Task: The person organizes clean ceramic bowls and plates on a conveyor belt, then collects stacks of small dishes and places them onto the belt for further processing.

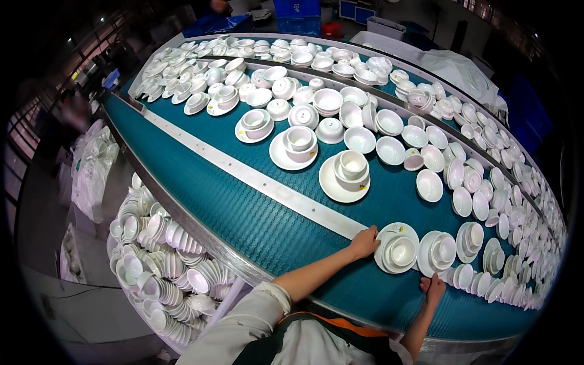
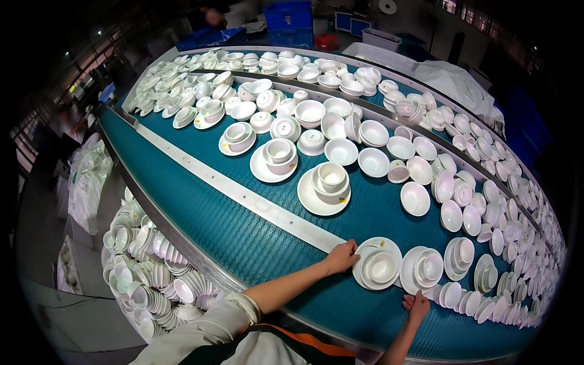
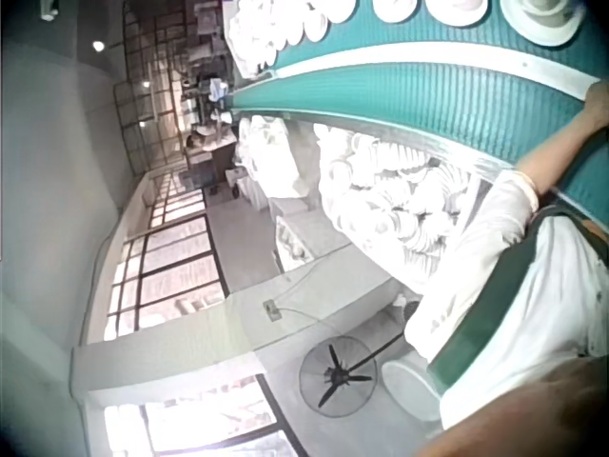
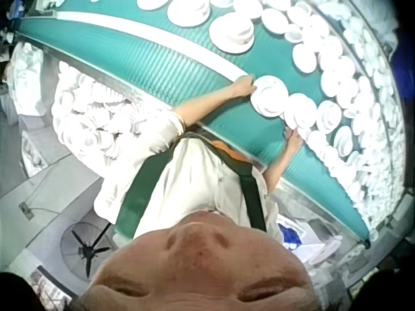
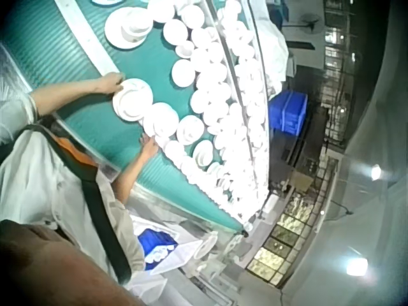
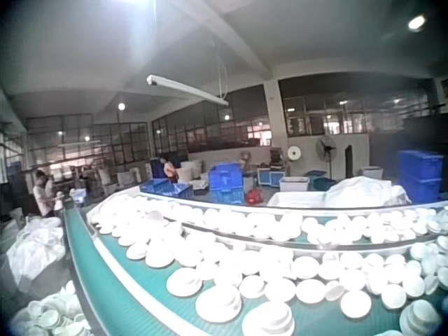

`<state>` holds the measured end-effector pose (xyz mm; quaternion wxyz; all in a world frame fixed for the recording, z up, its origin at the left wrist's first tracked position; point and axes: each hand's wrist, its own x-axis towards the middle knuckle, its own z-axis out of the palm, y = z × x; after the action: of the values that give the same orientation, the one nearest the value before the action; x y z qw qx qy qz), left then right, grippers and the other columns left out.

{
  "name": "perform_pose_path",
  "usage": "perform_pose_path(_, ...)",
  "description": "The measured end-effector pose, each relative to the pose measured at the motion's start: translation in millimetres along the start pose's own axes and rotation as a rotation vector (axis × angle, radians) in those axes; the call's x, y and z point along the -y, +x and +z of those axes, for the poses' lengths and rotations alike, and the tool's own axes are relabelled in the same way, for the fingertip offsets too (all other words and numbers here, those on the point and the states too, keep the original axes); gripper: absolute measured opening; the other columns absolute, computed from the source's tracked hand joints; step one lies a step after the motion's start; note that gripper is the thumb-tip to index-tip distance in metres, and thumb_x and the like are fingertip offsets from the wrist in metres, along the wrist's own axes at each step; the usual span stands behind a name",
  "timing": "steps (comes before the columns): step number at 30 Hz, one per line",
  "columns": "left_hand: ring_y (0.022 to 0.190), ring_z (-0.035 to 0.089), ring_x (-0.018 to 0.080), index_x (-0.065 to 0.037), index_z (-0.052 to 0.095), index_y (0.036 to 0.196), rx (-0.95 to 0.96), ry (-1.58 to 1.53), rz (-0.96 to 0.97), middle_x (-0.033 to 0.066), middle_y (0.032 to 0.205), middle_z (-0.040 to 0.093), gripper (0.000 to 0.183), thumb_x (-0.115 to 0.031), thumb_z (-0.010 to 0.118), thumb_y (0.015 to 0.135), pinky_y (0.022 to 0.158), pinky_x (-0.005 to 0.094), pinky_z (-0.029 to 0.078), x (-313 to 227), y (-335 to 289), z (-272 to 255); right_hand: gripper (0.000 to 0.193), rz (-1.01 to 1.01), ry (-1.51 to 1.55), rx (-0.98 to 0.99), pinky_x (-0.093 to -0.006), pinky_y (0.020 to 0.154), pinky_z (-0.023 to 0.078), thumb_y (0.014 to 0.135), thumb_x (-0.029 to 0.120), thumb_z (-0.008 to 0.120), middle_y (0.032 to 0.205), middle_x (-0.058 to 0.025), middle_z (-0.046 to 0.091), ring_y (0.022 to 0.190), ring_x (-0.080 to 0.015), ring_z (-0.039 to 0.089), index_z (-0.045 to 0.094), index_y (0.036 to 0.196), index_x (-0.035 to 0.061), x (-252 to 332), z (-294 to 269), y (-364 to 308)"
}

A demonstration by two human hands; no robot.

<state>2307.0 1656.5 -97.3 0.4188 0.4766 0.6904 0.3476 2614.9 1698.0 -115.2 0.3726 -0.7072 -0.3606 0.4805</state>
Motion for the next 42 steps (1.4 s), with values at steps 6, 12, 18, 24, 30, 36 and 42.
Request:
perform_pose_path(6, 0.059, 0.052, 0.0122, 0.004, 0.039, 0.103, -0.445, -0.461, -0.135, 0.0083, 0.072, 0.051, 0.035, -0.021, 0.053, 0.083, 0.047, 0.0229, 0.044, 57, -7, -141, 0.015, -0.358, -0.155, 0.175, -0.0207, 0.047, 0.046, 0.085, 0.015, 0.047, 0.072, -0.0088, 0.057, 0.063, -0.0134, 0.059, 0.048, 0.088, -0.0004, 78, 47, -121)
perform_pose_path(12, 0.048, 0.056, 0.0225, 0.012, 0.050, 0.079, -0.769, -0.737, -0.242, 0.0146, 0.064, 0.055, 0.027, -0.015, 0.046, 0.080, 0.047, 0.0315, 0.051, 100, 39, -266, 0.045, -0.201, -0.221, 0.674, -0.0270, 0.051, 0.052, 0.079, 0.012, 0.055, 0.088, -0.0178, 0.058, 0.072, -0.0194, 0.062, 0.035, 0.115, -0.0078, 83, 254, -106)
perform_pose_path(18, 0.044, 0.052, 0.0165, 0.003, 0.052, 0.087, -0.544, -0.584, -0.219, 0.0091, 0.060, 0.056, 0.018, -0.011, 0.048, 0.076, 0.037, 0.0249, 0.040, 111, 60, -281, 0.021, -0.096, 0.048, 0.481, -0.0292, 0.046, 0.053, 0.080, 0.006, 0.049, 0.080, -0.0208, 0.057, 0.059, -0.0254, 0.062, 0.038, 0.093, -0.0071, 84, 338, -64)
perform_pose_path(24, 0.041, 0.049, 0.0144, 0.006, 0.049, 0.094, -0.370, -0.596, -0.096, 0.0119, 0.064, 0.057, 0.024, -0.013, 0.039, 0.083, 0.033, 0.0228, 0.036, 179, 71, -298, 0.026, -0.110, -0.111, 0.240, -0.0360, 0.059, 0.049, 0.073, 0.013, 0.058, 0.082, -0.0204, 0.058, 0.051, -0.0246, 0.060, 0.046, 0.090, -0.0017, 76, 350, -80)
perform_pose_path(30, 0.047, 0.048, 0.0157, 0.007, 0.056, 0.064, -0.322, -0.115, 0.040, 0.0099, 0.053, 0.053, 0.039, -0.028, 0.050, 0.080, 0.044, 0.0298, 0.039, 168, 82, -292, 0.043, -0.057, 0.173, 0.218, -0.0331, 0.053, 0.050, 0.080, 0.016, 0.049, 0.084, -0.0176, 0.058, 0.065, -0.0238, 0.061, 0.032, 0.117, 0.0015, 71, 335, -98)
perform_pose_path(36, 0.038, 0.052, 0.0211, 0.004, 0.059, 0.068, -0.391, 0.512, 0.052, 0.0111, 0.045, 0.053, 0.052, -0.044, 0.044, 0.082, 0.040, 0.0329, 0.043, 186, 68, -315, 0.026, -0.596, -0.244, 0.413, -0.0354, 0.065, 0.045, 0.079, 0.017, 0.050, 0.082, -0.0135, 0.059, 0.074, -0.0266, 0.058, 0.049, 0.101, 0.0028, 51, 234, -152)
perform_pose_path(42, 0.044, 0.051, 0.0140, -0.002, 0.044, 0.091, 0.031, -0.339, -0.080, 0.0080, 0.059, 0.052, 0.026, -0.027, 0.046, 0.087, 0.036, 0.0233, 0.040, 21, -76, -136, 0.025, -0.257, 0.043, 0.654, -0.0245, 0.068, 0.048, 0.086, 0.015, 0.045, 0.092, -0.0084, 0.059, 0.081, -0.0121, 0.058, 0.049, 0.107, 0.0005, -2, 79, -197)
